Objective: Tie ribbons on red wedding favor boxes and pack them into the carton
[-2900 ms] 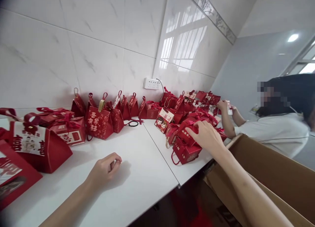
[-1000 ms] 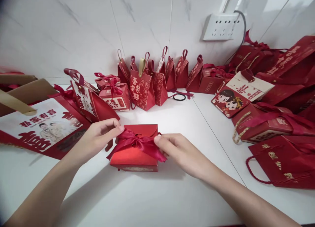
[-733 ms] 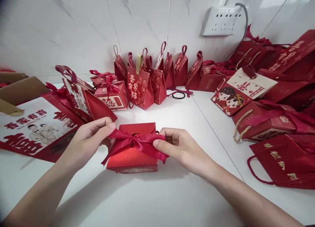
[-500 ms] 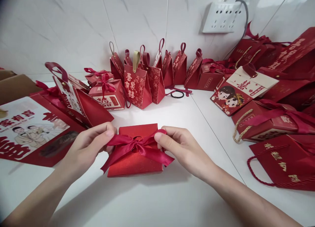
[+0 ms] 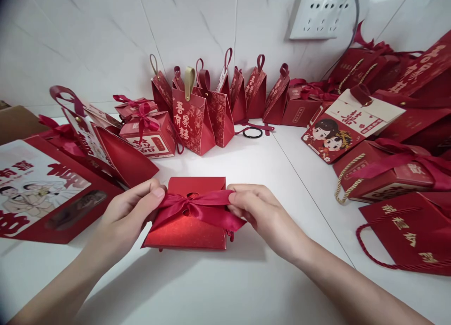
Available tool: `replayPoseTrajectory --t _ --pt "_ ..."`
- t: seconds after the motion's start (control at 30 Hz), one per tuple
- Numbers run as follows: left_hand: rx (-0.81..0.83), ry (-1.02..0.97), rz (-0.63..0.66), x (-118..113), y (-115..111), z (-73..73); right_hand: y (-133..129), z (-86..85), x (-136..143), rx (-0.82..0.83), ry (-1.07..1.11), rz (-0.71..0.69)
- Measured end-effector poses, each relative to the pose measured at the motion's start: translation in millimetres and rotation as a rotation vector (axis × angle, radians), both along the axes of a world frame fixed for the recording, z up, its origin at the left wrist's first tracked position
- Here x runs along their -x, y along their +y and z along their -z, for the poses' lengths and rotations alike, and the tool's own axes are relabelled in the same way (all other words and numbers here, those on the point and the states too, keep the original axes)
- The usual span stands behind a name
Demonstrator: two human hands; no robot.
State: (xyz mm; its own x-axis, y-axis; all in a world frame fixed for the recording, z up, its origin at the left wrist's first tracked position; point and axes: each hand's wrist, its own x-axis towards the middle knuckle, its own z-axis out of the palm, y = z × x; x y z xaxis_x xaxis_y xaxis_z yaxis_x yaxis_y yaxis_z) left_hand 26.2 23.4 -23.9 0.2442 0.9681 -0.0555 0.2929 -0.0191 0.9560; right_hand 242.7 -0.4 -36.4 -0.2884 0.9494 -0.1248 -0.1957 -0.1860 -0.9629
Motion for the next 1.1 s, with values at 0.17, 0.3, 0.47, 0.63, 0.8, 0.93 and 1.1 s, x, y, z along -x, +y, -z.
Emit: replayPoseTrajectory --t 0.17,0.3,0.47,0.63,0.8,0.93,1.1 --pt "-0.029 -0.017 -0.022 -7 -5 9.2 8 5.3 2 0.102 0.104 0.061" --pt "-0.094 -0.046 -0.057 -10 -5 14.8 11 9.2 1 0.196 0.089 0.069" --pt "-0.070 -0.099 -0.062 -8 -1 17.4 11 5.9 -13 -0.226 -0.232 0.063" --pt "-0.072 -0.159 -0.009 -8 1 18.7 3 -3.5 -16 -0.482 -0.694 -0.194" --pt "-0.238 -0.214 0.058 -3 6 23.7 10 8.4 -10 -0.841 -0.741 -0.100" --pt "-0.299 0.001 0.047 -1 12 28.1 24 17.4 -14 -1.078 -0.808 -0.019" --pt "-0.237 0.214 0.020 0 13 25.6 30 21.4 -19 -1.054 -0.854 0.060"
